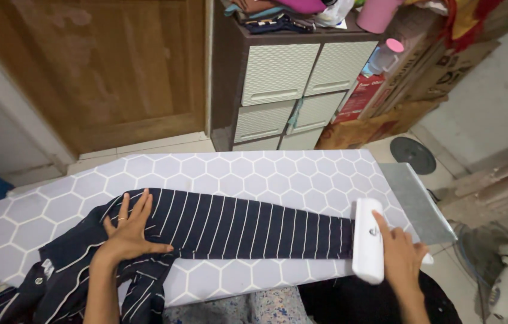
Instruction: The person steams a black polo shirt and a striped polo shirt on an ironing board using a handheld garment steamer. They smooth the fabric with one hand while moving the steamer over the sleeves and body of each shirt.
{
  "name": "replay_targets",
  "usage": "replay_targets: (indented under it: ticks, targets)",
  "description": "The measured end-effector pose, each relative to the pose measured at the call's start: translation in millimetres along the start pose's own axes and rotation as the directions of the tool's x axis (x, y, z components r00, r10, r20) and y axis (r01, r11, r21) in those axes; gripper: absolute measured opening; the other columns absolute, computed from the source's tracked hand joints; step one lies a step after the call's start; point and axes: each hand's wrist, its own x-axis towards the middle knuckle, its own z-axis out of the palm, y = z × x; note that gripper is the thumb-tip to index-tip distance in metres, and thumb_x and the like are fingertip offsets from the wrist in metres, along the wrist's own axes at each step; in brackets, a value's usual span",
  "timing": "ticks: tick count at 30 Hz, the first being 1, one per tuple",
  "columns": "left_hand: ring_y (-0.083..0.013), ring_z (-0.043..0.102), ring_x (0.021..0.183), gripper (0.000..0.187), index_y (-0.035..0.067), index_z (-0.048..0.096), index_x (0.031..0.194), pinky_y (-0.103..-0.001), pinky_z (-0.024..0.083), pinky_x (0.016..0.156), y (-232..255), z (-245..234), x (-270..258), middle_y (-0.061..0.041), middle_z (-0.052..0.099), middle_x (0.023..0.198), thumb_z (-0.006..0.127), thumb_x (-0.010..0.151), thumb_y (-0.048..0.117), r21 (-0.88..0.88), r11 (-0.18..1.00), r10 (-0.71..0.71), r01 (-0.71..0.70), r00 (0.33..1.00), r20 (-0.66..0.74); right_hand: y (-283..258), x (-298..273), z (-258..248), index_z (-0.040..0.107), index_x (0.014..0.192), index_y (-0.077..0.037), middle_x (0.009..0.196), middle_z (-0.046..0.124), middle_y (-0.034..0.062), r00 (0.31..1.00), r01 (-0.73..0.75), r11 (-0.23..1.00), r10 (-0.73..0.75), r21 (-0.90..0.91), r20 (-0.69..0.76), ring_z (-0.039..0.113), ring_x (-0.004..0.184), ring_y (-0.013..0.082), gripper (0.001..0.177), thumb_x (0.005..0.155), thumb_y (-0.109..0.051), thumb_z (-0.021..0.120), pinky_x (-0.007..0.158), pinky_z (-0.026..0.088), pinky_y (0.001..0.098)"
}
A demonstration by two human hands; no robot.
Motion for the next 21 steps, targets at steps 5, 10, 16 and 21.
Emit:
replay_targets:
  ticks: [5,10,16,21]
  targets:
    - [-0.0270,-0.020,0.157,0.162,0.021,0.002,0.162,-0.073,-0.006,0.115,0,2,1,0.008,-0.009,0.171,0.095,0.039,0.071,-0.002,1.000,0.007,-0.007,1.000,-0.001,-99,28,-28,0.052,0.152,-0.025,0.098,0.068,0.0124,0.952,0.283,0.932,-0.246,0.225,-0.179,0.066,0.093,0.0287,0.060,0.094,-0.010,0.052,0.093,0.048,0.0493]
    - [-0.0269,-0.019,0.158,0.158,0.021,0.005,0.162,-0.074,-0.005,0.115,-3,3,-1,0.008,-0.008,0.172,0.095,0.041,0.069,-0.014,1.000,0.016,-0.016,1.000,-0.007,-313,27,-65,0.071,0.114,-0.019,0.098,0.067,0.0066,0.836,0.200,0.612,-0.514,0.765,0.192,0.071,0.086,0.0213,0.028,0.105,-0.040,0.055,0.084,0.057,0.0369]
    - [-0.0263,-0.018,0.158,0.149,0.027,0.012,0.164,-0.075,-0.004,0.115,-7,4,-1,0.007,-0.008,0.173,0.092,0.043,0.061,-0.086,0.996,0.020,-0.021,1.000,-0.017,-388,8,-81,0.055,0.146,-0.037,0.092,0.061,0.0116,0.647,0.756,0.498,-0.666,0.425,-0.371,0.063,0.093,0.0289,0.055,0.094,-0.019,0.057,0.095,0.040,0.0528]
    - [-0.0239,-0.020,0.157,0.161,0.018,0.005,0.160,-0.074,-0.007,0.115,-11,11,8,0.007,-0.010,0.172,0.097,0.038,0.069,-0.038,0.999,0.021,-0.022,0.999,-0.026,-275,26,-43,0.051,0.151,-0.038,0.095,0.060,0.0140,0.855,0.486,0.770,-0.516,0.413,-0.045,0.064,0.086,0.0299,0.056,0.099,-0.020,0.057,0.087,0.046,0.0474]
